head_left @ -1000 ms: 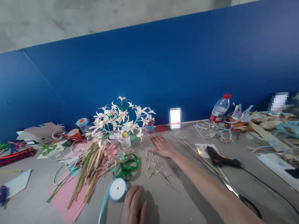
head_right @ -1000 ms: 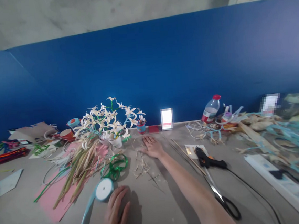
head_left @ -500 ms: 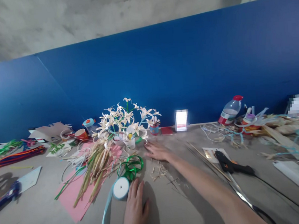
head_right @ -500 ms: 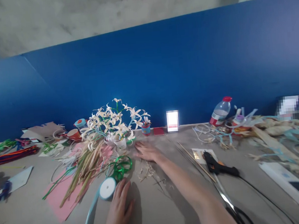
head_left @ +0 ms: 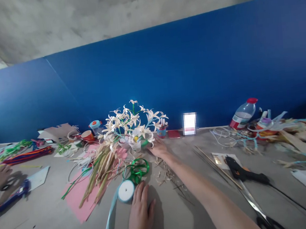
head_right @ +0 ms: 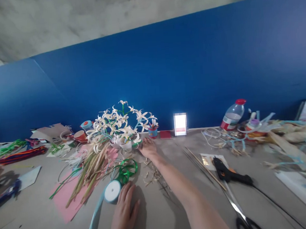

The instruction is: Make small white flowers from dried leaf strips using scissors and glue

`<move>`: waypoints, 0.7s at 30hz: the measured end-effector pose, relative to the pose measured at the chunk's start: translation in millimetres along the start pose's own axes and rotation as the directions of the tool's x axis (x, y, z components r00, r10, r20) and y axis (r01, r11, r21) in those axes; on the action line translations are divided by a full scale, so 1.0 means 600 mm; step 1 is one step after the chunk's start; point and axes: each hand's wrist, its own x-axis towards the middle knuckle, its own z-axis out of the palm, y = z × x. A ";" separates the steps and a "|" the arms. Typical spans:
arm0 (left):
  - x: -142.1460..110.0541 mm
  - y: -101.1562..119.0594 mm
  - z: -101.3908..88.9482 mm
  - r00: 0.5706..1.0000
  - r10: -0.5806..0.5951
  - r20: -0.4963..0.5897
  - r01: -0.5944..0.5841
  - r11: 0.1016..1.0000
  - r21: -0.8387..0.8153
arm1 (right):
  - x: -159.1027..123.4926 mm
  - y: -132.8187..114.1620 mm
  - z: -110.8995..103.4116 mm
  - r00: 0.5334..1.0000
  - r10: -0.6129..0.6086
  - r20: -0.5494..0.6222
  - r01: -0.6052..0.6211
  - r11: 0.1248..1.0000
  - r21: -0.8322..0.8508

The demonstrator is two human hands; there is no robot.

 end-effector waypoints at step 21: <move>0.023 0.018 -0.036 0.985 0.109 0.136 -0.088 0.984 -0.153 | -0.173 0.067 0.017 0.938 -0.344 0.047 0.310 0.890 0.333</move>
